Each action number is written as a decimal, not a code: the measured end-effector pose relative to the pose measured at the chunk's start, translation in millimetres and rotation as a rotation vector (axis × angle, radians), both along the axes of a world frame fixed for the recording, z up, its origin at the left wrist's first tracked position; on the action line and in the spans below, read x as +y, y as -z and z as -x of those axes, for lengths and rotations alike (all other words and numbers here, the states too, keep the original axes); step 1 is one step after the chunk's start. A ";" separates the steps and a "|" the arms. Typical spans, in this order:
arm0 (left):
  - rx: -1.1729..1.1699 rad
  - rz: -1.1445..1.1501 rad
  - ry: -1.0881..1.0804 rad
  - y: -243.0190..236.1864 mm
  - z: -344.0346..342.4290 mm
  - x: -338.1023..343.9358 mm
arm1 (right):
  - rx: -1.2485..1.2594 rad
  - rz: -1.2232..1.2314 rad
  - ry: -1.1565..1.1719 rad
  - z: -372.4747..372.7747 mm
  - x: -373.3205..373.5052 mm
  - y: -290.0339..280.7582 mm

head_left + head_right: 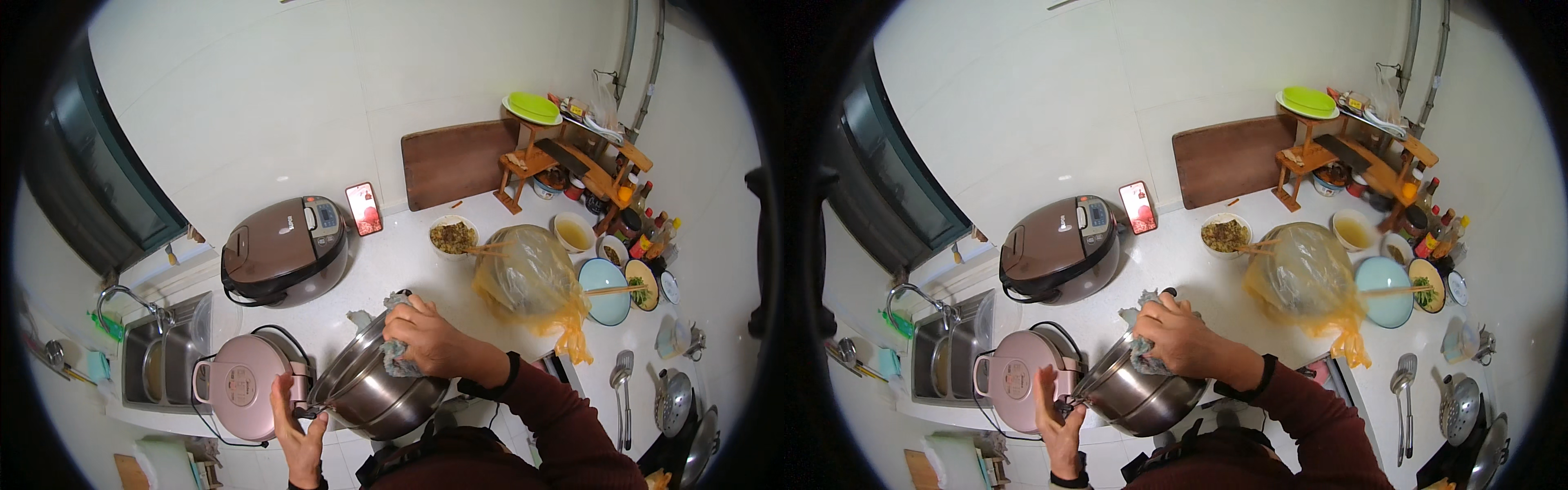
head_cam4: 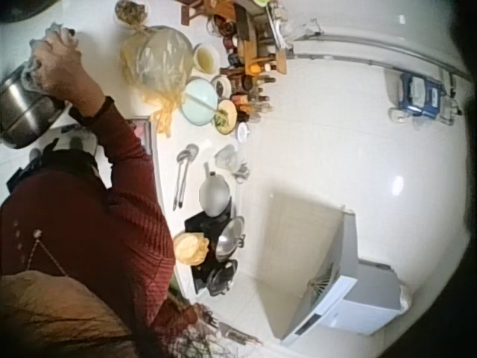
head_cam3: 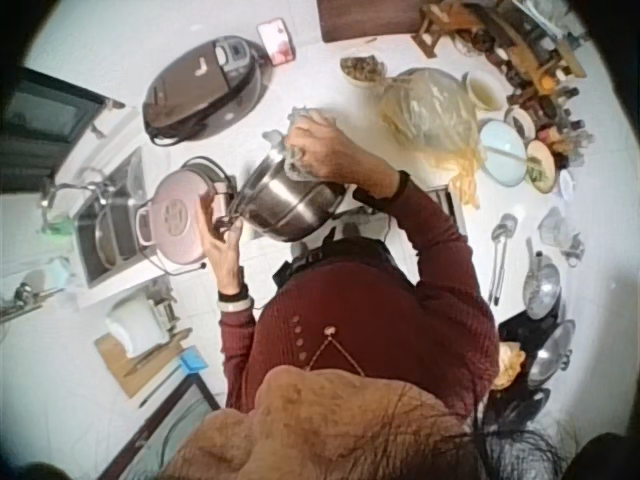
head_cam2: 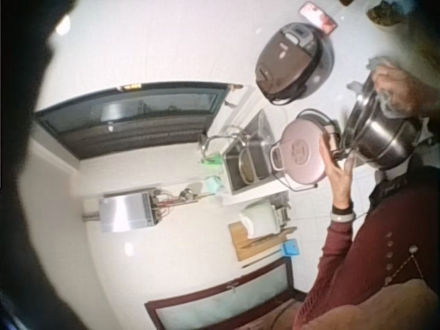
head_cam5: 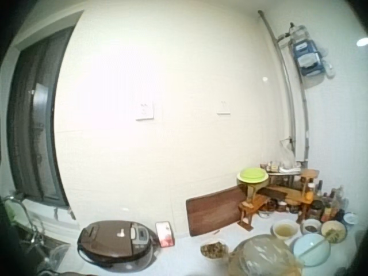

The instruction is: The person wipes the exterior of a stainless steel pot with a cloth. They rotate the pot to clean different sides and continue wiping until the end of the clip.

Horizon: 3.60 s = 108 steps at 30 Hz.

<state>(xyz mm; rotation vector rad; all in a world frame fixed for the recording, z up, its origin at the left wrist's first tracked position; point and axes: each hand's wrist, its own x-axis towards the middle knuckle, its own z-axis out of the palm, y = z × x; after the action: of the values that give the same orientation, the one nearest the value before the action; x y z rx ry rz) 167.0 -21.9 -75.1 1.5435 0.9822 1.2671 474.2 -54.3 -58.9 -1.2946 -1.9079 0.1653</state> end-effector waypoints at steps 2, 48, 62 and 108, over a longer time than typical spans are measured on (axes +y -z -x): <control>0.417 -0.276 0.069 -29.1 2.5 -5.5 | -0.037 -0.021 0.007 8.1 2.4 -0.6; 0.597 -0.216 -0.244 5.5 -2.8 -8.4 | 0.004 -0.033 0.181 87.9 -7.4 34.5; 0.587 -0.334 -0.174 3.9 -2.6 -13.7 | 1.017 0.734 -0.045 1.8 44.1 116.4; 0.427 -0.163 -0.313 7.7 -15.2 51.9 | 1.348 0.735 0.259 123.3 17.9 190.4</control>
<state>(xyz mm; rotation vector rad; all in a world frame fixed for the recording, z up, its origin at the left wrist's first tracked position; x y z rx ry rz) 182.2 30.0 -82.8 1.8883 1.4685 1.2783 350.9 -36.4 -249.3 -1.2762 -0.4929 1.3098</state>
